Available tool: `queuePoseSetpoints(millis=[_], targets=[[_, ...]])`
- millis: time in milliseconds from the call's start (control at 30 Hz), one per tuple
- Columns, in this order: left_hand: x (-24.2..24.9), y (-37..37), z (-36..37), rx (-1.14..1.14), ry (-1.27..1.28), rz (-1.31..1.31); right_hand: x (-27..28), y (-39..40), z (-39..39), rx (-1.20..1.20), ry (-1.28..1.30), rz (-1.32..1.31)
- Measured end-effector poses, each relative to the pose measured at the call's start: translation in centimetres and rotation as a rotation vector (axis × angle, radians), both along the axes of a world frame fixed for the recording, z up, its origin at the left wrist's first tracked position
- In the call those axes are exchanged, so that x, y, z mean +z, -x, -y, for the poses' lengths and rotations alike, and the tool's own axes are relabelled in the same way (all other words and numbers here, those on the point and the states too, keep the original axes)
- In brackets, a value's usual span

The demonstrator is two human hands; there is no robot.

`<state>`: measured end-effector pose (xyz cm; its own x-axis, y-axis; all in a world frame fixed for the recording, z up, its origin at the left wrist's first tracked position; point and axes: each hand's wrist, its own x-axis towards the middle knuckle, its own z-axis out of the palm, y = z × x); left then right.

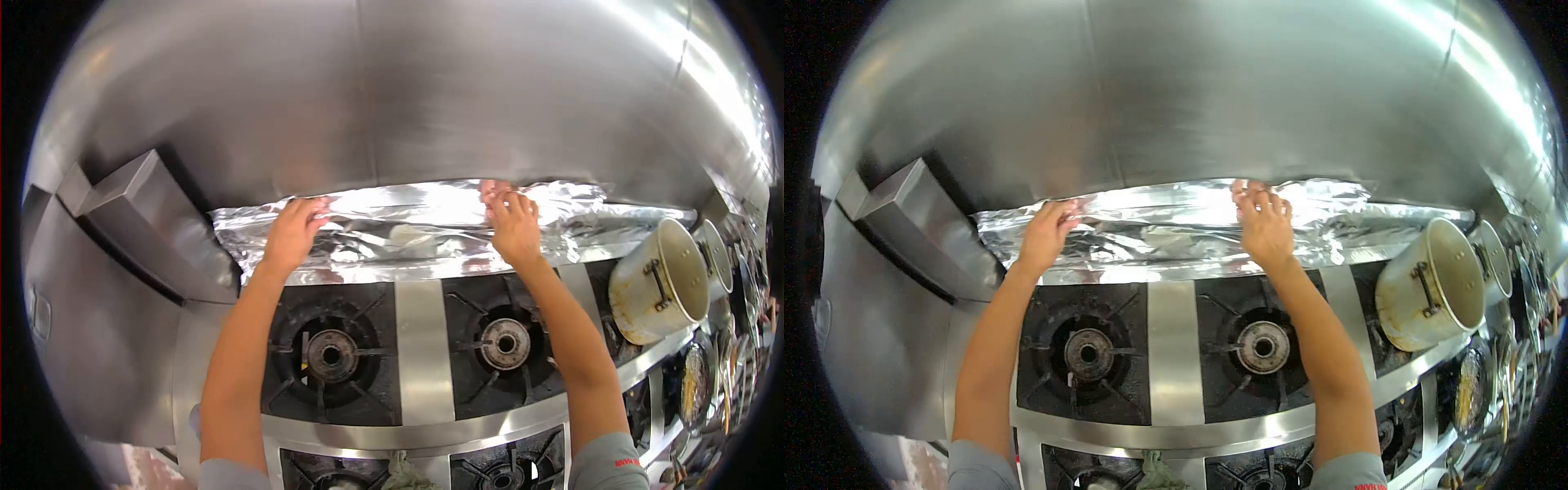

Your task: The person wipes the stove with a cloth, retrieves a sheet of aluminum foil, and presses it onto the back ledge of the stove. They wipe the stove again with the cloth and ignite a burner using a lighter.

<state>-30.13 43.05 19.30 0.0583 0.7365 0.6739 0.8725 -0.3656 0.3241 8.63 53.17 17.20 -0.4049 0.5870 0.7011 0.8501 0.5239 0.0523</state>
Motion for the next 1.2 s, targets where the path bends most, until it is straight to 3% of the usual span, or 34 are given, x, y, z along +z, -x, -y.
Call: queuePoseSetpoints(millis=[133, 200, 333, 433, 567, 733, 833, 933, 1033, 1133, 1200], targets=[[-0.2, 0.0, -0.7, 0.061, -0.042, -0.124, 1.0, 0.3, 0.5, 0.036, 0.081, -0.046], [-0.2, 0.2, -0.8, 0.033, -0.054, -0.199, 0.6, 0.7, 0.1, -0.072, 0.121, -0.031], [0.2, 0.0, 0.4, 0.092, -0.017, -0.115, 1.2, 0.7, 0.8, -0.007, 0.148, -0.035], [0.1, 0.4, 2.0, 0.187, -0.163, -0.363, 0.9, 0.7, 0.6, -0.002, 0.048, -0.027], [-1.7, 3.6, 2.9, 0.387, -0.292, -0.243, 1.0, 0.8, 0.6, 0.003, 0.059, -0.034], [-1.1, 6.5, 4.1, 0.417, -0.265, -0.359, 0.6, 0.8, 0.4, -0.008, 0.034, -0.036], [-0.9, 8.0, 3.5, 0.281, -0.204, -0.259, 0.8, 0.7, 0.5, 0.016, 0.021, -0.040], [-1.3, 9.2, 2.8, 0.344, -0.036, -0.171, 1.2, 0.6, 0.6, 0.028, 0.053, -0.043], [-1.4, 9.2, 2.2, 0.322, -0.132, -0.310, 0.4, 0.4, 0.2, 0.088, 0.099, -0.109], [-1.8, 10.0, 1.8, 0.269, -0.097, -0.398, -2.7, -0.8, -2.2, 0.166, -0.065, -0.176], [-1.8, 9.7, 1.9, 0.307, -0.130, -0.295, -0.2, -1.1, -0.5, 0.218, 0.049, -0.187]])
